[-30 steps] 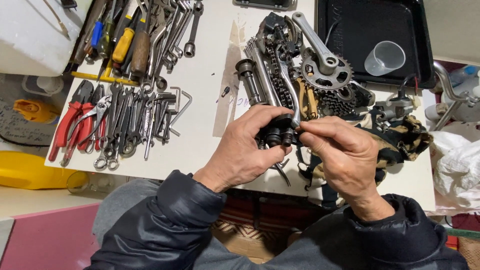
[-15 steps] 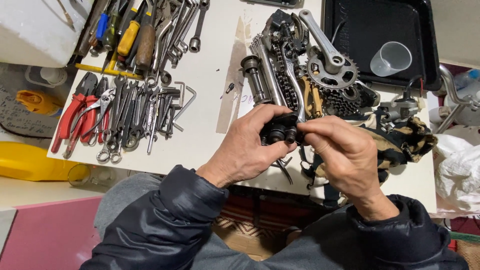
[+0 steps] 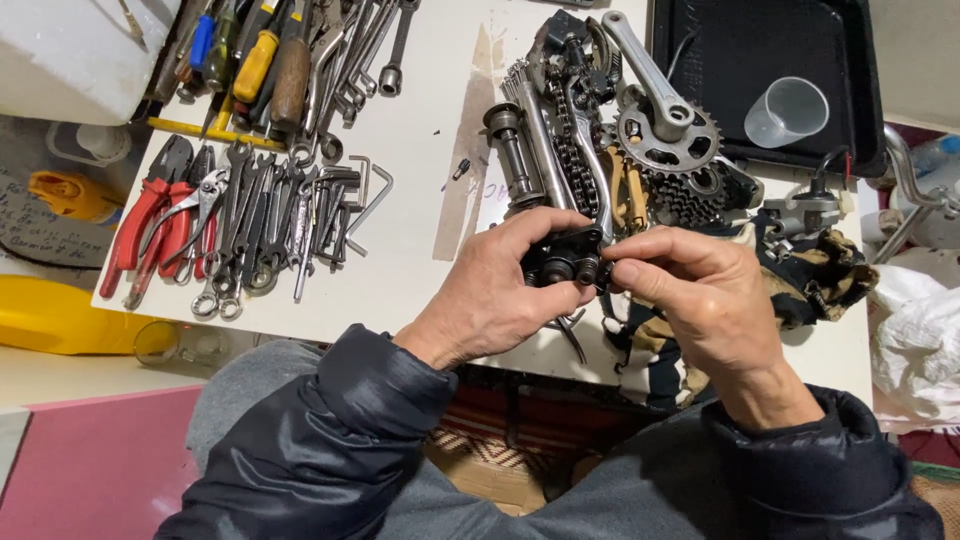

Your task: The person uses an Allen key to tighten a screw on a black bicycle component held in their left hand. They rotate the component to access different sides and continue tightening the screw throughout the clip.

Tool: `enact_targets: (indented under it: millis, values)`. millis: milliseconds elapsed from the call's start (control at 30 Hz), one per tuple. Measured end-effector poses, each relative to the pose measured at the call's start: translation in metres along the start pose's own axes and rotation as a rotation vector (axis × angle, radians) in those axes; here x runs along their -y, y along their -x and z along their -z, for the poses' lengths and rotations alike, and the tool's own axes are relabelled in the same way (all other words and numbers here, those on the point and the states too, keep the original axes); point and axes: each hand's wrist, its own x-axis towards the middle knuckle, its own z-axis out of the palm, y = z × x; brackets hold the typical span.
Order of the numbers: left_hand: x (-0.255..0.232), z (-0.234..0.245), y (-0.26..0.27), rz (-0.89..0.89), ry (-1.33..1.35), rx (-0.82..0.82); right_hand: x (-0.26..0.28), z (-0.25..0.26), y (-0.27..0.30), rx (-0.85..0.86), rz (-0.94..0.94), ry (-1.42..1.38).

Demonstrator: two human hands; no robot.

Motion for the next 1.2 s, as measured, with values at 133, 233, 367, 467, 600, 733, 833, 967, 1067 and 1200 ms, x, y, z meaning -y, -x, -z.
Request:
enact_targets:
  millis: [133, 233, 367, 467, 600, 733, 833, 967, 1067, 1200]
  values:
    - [0.000, -0.001, 0.001, 0.032, 0.028, 0.026, 0.012, 0.000, -0.002, 0.035, -0.063, 0.008]
    - [-0.003, 0.001, 0.000, 0.079, 0.031, 0.049, 0.013, 0.001, -0.003, 0.046, -0.104, 0.019]
    - [-0.011, 0.007, -0.001, 0.233, 0.069, 0.115, 0.009, 0.001, -0.001, 0.034, -0.174, -0.034]
    - [-0.011, 0.008, -0.004, 0.354, 0.137, 0.150, 0.002, 0.002, -0.002, 0.046, -0.213, -0.097]
    - [-0.021, 0.008, -0.004, 0.466, 0.318, 0.147, 0.005, 0.005, -0.005, 0.065, -0.255, -0.149]
    - [-0.030, 0.008, -0.009, 0.693, 0.370, 0.240, 0.009, 0.011, -0.009, 0.077, -0.462, -0.163]
    - [-0.027, 0.007, -0.009, 0.699, 0.452, 0.211, 0.009, 0.011, -0.009, 0.064, -0.473, -0.162]
    - [-0.021, 0.009, -0.007, 0.683, 0.471, 0.243, 0.005, 0.013, -0.010, 0.078, -0.475, -0.143]
    - [-0.019, 0.009, -0.007, 0.637, 0.416, 0.278, 0.004, 0.012, -0.009, 0.116, -0.477, -0.171]
    - [-0.025, 0.011, -0.006, 0.638, 0.369, 0.282, 0.010, 0.005, -0.008, 0.138, -0.498, -0.159]
